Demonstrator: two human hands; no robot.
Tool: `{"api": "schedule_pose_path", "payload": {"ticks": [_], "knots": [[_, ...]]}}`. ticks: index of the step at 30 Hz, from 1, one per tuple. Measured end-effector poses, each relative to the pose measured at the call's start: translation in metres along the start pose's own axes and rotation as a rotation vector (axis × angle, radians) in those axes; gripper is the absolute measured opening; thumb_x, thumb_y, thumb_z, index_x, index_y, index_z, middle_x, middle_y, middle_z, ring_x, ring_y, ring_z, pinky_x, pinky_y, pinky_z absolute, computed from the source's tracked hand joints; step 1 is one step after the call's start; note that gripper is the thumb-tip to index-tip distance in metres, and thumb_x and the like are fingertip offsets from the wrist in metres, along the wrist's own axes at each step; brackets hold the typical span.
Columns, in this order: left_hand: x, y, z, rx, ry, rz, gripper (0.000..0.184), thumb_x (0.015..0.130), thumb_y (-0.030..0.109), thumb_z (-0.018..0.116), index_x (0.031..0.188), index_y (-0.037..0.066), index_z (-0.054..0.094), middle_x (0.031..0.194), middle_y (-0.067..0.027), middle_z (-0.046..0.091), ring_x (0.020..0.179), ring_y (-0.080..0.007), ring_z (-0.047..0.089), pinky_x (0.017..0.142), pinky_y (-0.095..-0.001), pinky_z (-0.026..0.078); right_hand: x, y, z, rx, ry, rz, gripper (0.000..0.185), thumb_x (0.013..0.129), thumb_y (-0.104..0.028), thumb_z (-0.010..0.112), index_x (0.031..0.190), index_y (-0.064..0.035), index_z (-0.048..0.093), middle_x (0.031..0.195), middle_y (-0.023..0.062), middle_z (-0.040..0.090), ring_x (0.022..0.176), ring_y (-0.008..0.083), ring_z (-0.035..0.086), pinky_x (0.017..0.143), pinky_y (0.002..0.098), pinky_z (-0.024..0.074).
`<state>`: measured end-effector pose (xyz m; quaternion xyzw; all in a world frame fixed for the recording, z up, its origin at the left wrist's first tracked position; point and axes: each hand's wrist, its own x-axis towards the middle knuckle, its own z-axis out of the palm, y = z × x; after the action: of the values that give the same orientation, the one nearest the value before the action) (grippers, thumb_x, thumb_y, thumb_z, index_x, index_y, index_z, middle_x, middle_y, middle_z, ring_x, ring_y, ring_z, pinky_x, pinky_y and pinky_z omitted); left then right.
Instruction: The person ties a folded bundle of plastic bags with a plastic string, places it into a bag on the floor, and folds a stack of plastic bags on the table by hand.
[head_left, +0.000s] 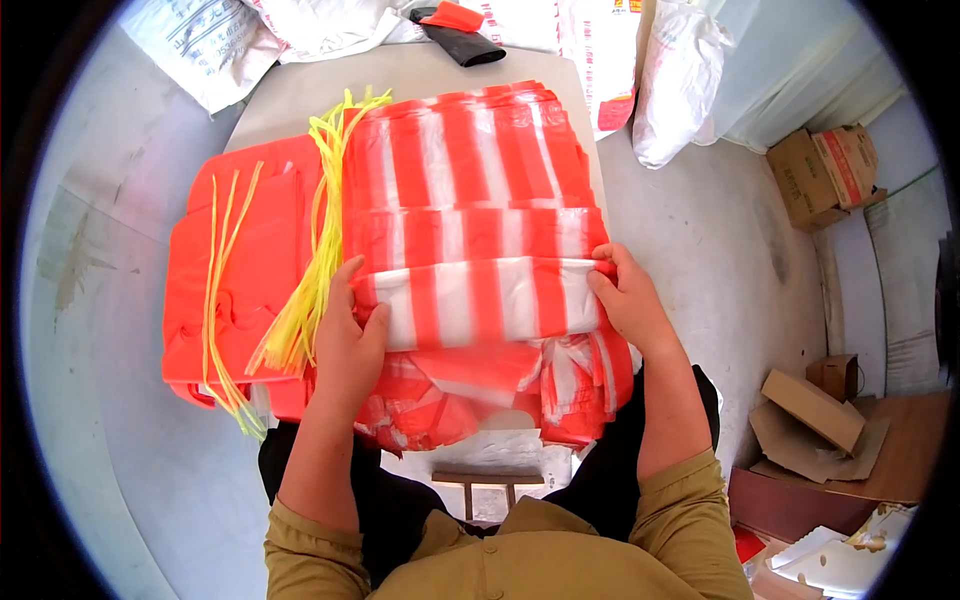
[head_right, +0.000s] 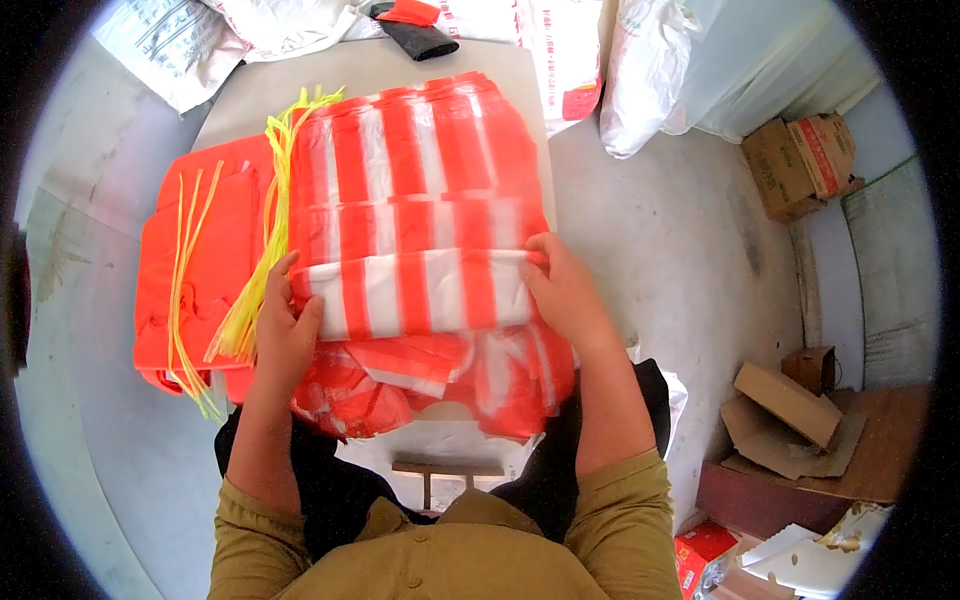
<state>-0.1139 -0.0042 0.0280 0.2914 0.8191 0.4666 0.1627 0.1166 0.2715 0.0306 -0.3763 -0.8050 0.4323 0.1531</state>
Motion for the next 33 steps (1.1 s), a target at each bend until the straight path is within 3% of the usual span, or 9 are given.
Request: {"api": "schedule_pose_path", "payload": {"ticks": [7,9,10,13,15,18,22,28,33], "knots": [[0.013,-0.014,0.007,-0.148,0.042,0.007,0.043,0.098,0.002,0.062,0.141,0.004,0.057,0.113,-0.0095,0.066,0.092,-0.0145,0.061,0.082,-0.0278,0.051,0.003,-0.001,-0.002,-0.045,-0.024,0.022,0.022,0.101,-0.017,0.061,0.116,-0.0015,0.063,0.109,0.0110,0.070,0.101,0.0209,0.066,0.091,0.0336,0.0515],[0.014,-0.012,0.010,-0.151,0.116,0.045,0.038,0.094,0.004,0.067,0.132,0.005,0.064,0.108,-0.0094,0.066,0.082,-0.0146,0.059,0.075,-0.0270,0.050,-0.002,-0.023,-0.008,-0.225,-0.044,0.135,0.021,0.099,-0.017,0.064,0.114,-0.0022,0.065,0.112,0.0125,0.071,0.102,0.0248,0.067,0.091,0.0352,0.0524],[0.013,-0.010,0.008,-0.048,0.132,0.068,0.039,0.092,0.005,0.069,0.131,0.006,0.065,0.113,-0.0103,0.066,0.087,-0.0166,0.060,0.079,-0.0289,0.051,-0.004,-0.032,-0.010,-0.315,-0.054,0.191,0.021,0.098,-0.017,0.065,0.114,-0.0025,0.066,0.114,0.0132,0.071,0.103,0.0267,0.068,0.091,0.0360,0.0529],[0.008,0.006,0.001,0.274,0.203,0.204,0.041,0.087,0.009,0.074,0.128,0.007,0.068,0.127,-0.0124,0.064,0.101,-0.0232,0.062,0.090,-0.0359,0.051,-0.008,-0.022,-0.004,-0.523,0.141,-0.135,0.028,0.091,-0.018,0.073,0.115,-0.0042,0.068,0.121,0.0149,0.070,0.107,0.0332,0.067,0.092,0.0407,0.0541],[0.001,0.015,0.004,0.502,0.287,0.385,0.044,0.083,0.011,0.076,0.127,0.009,0.070,0.136,-0.0129,0.062,0.113,-0.0282,0.061,0.099,-0.0425,0.050,-0.012,-0.019,0.001,-0.547,0.122,-0.383,0.035,0.087,-0.020,0.077,0.118,-0.0057,0.068,0.128,0.0139,0.068,0.115,0.0345,0.064,0.098,0.0436,0.0524],[-0.002,0.019,0.007,0.535,-0.039,0.696,0.057,0.077,0.015,0.081,0.132,0.010,0.067,0.142,-0.0135,0.059,0.135,-0.0336,0.054,0.113,-0.0532,0.042,-0.023,-0.037,0.015,-0.488,-0.119,-0.623,0.050,0.083,-0.023,0.081,0.128,-0.0077,0.066,0.141,0.0134,0.062,0.131,0.0362,0.056,0.110,0.0476,0.0458],[-0.008,0.023,0.018,0.653,-0.208,0.650,0.062,0.078,0.015,0.074,0.138,0.010,0.061,0.147,-0.0119,0.059,0.147,-0.0319,0.047,0.120,-0.0586,0.034,-0.032,-0.045,0.030,-0.587,-0.273,-0.621,0.071,0.080,-0.025,0.084,0.144,-0.0103,0.058,0.159,0.0129,0.048,0.150,0.0359,0.040,0.123,0.0505,0.0328],[0.001,0.019,0.004,0.593,-0.172,0.537,0.050,0.073,0.001,0.060,0.123,0.004,0.060,0.148,-0.0125,0.060,0.144,-0.0341,0.050,0.119,-0.0608,0.035,-0.023,-0.032,0.016,-0.629,-0.307,-0.568,0.075,0.082,-0.028,0.080,0.149,-0.0089,0.053,0.161,0.0172,0.045,0.153,0.0359,0.037,0.123,0.0504,0.0315],[0.005,0.016,-0.003,0.588,-0.200,0.517,0.050,0.071,0.000,0.062,0.121,0.004,0.055,0.149,-0.0129,0.059,0.145,-0.0352,0.049,0.119,-0.0598,0.035,-0.023,-0.034,0.016,-0.665,-0.310,-0.540,0.075,0.079,-0.020,0.078,0.150,-0.0107,0.053,0.163,0.0145,0.044,0.153,0.0341,0.037,0.125,0.0495,0.0304]]}}
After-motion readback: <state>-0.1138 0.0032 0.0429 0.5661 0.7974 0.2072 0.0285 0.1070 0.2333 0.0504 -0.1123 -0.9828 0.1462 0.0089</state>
